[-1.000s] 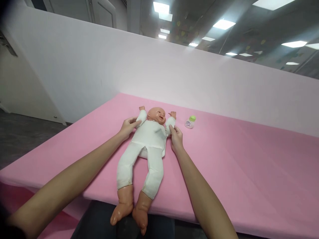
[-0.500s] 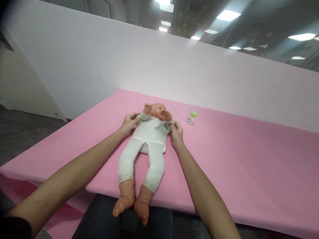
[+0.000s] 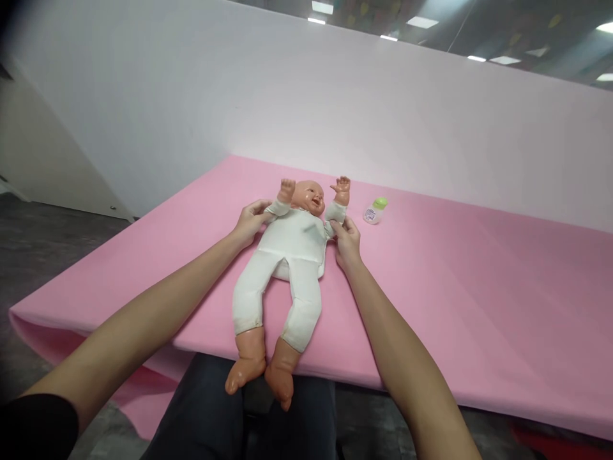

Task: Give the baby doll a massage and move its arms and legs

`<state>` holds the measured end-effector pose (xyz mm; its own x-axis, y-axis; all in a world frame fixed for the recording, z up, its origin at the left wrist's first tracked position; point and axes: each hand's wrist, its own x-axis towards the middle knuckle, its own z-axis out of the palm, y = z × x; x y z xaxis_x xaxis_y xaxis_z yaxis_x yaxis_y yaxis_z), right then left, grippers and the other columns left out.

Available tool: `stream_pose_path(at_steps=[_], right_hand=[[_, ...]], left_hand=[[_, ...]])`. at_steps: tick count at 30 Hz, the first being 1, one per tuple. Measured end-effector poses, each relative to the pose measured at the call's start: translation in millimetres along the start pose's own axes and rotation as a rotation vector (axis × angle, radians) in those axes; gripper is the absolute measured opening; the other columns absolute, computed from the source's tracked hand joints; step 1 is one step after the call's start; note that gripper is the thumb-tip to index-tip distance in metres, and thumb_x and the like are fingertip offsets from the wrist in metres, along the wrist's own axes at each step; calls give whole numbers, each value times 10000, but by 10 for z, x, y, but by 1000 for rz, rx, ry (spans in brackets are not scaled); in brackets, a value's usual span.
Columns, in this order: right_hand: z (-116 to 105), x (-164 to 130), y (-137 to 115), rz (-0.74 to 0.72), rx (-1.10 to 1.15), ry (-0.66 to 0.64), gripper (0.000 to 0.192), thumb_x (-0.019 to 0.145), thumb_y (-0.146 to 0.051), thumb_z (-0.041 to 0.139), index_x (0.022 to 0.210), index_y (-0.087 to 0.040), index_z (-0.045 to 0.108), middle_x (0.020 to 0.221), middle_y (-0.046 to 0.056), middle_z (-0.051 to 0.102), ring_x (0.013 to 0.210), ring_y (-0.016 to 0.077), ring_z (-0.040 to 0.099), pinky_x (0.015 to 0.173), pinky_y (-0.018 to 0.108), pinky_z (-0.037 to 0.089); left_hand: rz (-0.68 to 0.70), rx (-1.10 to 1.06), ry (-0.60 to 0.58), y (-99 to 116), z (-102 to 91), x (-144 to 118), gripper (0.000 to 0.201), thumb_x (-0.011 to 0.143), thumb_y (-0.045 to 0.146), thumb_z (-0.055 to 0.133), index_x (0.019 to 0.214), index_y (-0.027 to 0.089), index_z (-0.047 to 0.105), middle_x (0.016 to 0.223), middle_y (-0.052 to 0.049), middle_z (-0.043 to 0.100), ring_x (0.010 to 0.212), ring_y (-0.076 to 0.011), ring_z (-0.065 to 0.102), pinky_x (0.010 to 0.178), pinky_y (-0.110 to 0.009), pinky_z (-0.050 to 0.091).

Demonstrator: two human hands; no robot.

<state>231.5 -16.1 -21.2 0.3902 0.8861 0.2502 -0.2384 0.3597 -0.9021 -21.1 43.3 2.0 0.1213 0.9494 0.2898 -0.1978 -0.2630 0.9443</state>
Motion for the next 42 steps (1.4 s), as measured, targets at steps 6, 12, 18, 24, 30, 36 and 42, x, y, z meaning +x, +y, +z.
stream_pose_path(at_steps=[6, 12, 18, 24, 30, 36, 42], right_hand=[[9, 4, 11, 5, 22, -19, 309, 644, -235, 835, 919, -233, 696, 802, -51, 670, 656, 98, 551, 570, 213, 440], [28, 1, -20, 8, 7, 12, 305, 684, -334, 856, 902, -236, 667, 734, -66, 616, 621, 95, 520, 558, 217, 432], [5, 16, -1, 39, -28, 53, 440, 677, -532, 882, 903, -228, 658, 730, -55, 615, 630, 116, 532, 554, 239, 440], [1, 4, -39, 32, 10, 3, 406, 660, -422, 896, 945, -239, 671, 765, -59, 635, 629, 103, 530, 552, 229, 439], [4, -8, -36, 29, 38, -45, 347, 611, -213, 856, 905, -250, 676, 763, -64, 653, 644, 98, 547, 551, 209, 433], [26, 1, -53, 69, 0, 37, 318, 684, -321, 857, 884, -242, 623, 723, -66, 625, 608, 98, 544, 522, 213, 425], [47, 50, -63, 129, 43, 167, 262, 837, -431, 754, 898, -210, 624, 826, 23, 728, 756, 167, 684, 595, 254, 539]], left_hand=[[-8, -10, -7, -67, -3, 34, 296, 696, 193, 739, 990, 164, 744, 1024, -68, 761, 936, -206, 687, 767, -273, 536], [26, 7, -24, -93, -16, 42, 329, 750, 271, 780, 1061, 170, 745, 1119, -80, 767, 1026, -234, 696, 836, -304, 556], [-44, 20, 10, -60, -6, 22, 330, 759, 315, 802, 1046, 164, 738, 1117, -102, 768, 1028, -257, 699, 816, -322, 567], [45, 19, -39, -93, -16, 54, 310, 710, 236, 771, 1011, 175, 726, 1059, -62, 758, 991, -220, 687, 834, -299, 544], [-46, 20, 16, -101, 1, 61, 189, 666, 200, 762, 831, 193, 670, 749, -8, 652, 662, -154, 599, 568, -252, 443], [14, 20, 28, -74, -2, 47, 319, 675, 225, 805, 945, 186, 640, 921, -33, 705, 846, -170, 646, 652, -233, 464], [-30, 41, 72, -76, 2, 48, 266, 758, 250, 786, 966, 171, 641, 945, -59, 714, 816, -172, 641, 637, -246, 451]])
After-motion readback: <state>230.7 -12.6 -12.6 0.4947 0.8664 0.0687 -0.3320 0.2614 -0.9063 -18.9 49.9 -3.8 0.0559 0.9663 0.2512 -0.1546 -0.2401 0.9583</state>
